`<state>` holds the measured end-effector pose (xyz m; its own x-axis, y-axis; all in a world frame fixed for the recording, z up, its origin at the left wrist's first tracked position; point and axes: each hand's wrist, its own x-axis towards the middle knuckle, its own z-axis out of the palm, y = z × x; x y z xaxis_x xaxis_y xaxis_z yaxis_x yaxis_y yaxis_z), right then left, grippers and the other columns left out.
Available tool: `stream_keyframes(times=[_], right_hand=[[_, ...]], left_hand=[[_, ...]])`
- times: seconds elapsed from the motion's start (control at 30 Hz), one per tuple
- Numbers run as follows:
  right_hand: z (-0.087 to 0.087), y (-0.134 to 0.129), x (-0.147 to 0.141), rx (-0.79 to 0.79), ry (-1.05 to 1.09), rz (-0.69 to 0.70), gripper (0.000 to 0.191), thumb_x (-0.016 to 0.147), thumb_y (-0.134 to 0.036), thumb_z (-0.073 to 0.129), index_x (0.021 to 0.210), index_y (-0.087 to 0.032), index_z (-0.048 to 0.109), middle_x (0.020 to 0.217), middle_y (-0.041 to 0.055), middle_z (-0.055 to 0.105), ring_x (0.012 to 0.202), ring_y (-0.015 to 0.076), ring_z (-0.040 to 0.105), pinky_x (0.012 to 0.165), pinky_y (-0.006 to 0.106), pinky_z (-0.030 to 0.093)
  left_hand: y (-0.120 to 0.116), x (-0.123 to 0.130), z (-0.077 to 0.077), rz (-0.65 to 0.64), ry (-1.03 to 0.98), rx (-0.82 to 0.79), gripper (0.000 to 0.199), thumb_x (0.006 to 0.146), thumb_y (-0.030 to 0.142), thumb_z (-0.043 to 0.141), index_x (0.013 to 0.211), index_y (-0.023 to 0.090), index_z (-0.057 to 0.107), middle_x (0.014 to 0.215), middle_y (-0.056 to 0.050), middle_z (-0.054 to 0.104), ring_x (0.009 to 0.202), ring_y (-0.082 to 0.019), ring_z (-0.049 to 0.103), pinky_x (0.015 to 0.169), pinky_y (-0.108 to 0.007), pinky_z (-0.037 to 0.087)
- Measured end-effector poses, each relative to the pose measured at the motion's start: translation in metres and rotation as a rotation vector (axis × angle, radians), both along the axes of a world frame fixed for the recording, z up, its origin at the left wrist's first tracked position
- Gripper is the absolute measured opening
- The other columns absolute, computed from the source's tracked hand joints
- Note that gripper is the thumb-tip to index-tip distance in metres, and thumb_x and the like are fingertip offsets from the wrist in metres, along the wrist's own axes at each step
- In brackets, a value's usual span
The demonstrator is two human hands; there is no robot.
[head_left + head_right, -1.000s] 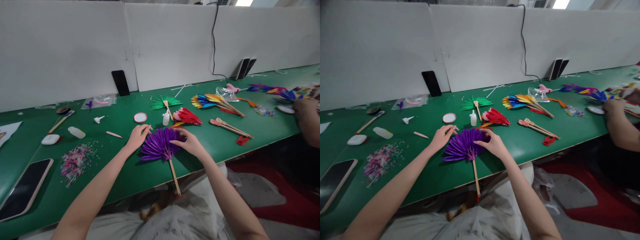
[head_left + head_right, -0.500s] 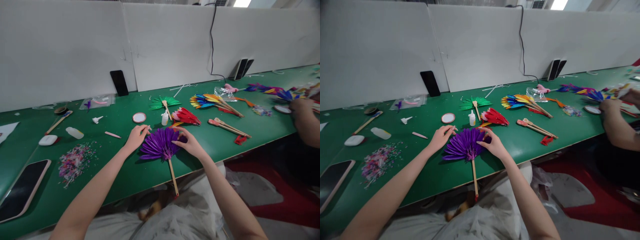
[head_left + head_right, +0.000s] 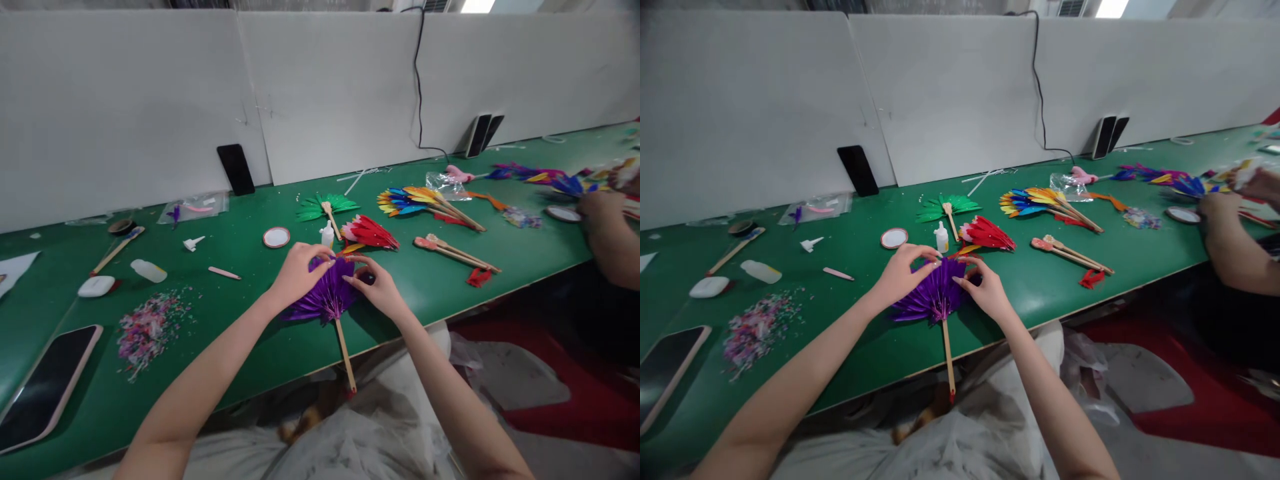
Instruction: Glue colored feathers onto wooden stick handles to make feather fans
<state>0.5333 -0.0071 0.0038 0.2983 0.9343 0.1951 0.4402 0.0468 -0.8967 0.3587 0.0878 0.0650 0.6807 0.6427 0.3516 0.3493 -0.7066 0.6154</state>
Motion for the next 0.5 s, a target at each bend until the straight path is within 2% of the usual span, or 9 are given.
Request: stream_keyframes(times=[0.1,0.23,0.4,0.5], right_hand=[[0.000,0.000,0.002,0.027,-0.006,-0.057,0.036,0.077,-0.036,0.060,0.110,-0.020,0.058,0.068,0.0005,0.060,0.064,0.0176,0.058,0.066,0.031,0.046],[0.002,0.000,0.005,0.064,-0.020,-0.129,0.032,0.078,-0.031,0.056,0.107,-0.019,0.057,0.072,0.0026,0.062,0.068,0.0187,0.059,0.071,0.034,0.047],[0.005,0.001,0.006,0.076,-0.029,-0.134,0.034,0.071,-0.019,0.056,0.105,-0.019,0.055,0.081,0.0038,0.066,0.070,0.0173,0.060,0.072,0.033,0.048],[0.006,0.003,0.006,0.061,-0.042,-0.133,0.037,0.068,-0.018,0.058,0.104,-0.020,0.054,0.083,0.0041,0.067,0.071,0.0181,0.061,0.070,0.032,0.048]], left_hand=[[-0.004,0.024,0.000,-0.071,0.058,-0.032,0.016,0.077,0.018,0.060,0.092,0.022,0.062,0.086,0.002,0.071,0.088,-0.018,0.058,0.087,-0.034,0.039],[0.003,0.043,-0.009,-0.059,0.151,-0.085,0.027,0.071,0.013,0.061,0.096,0.021,0.061,0.089,0.000,0.071,0.091,-0.021,0.058,0.089,-0.037,0.040],[0.010,0.046,-0.017,-0.068,0.193,-0.135,0.030,0.070,0.011,0.060,0.097,0.022,0.060,0.092,0.000,0.071,0.092,-0.021,0.059,0.088,-0.036,0.042],[0.009,0.044,-0.020,-0.080,0.179,-0.148,0.030,0.070,0.011,0.059,0.098,0.022,0.059,0.095,-0.001,0.070,0.095,-0.021,0.059,0.089,-0.036,0.042]])
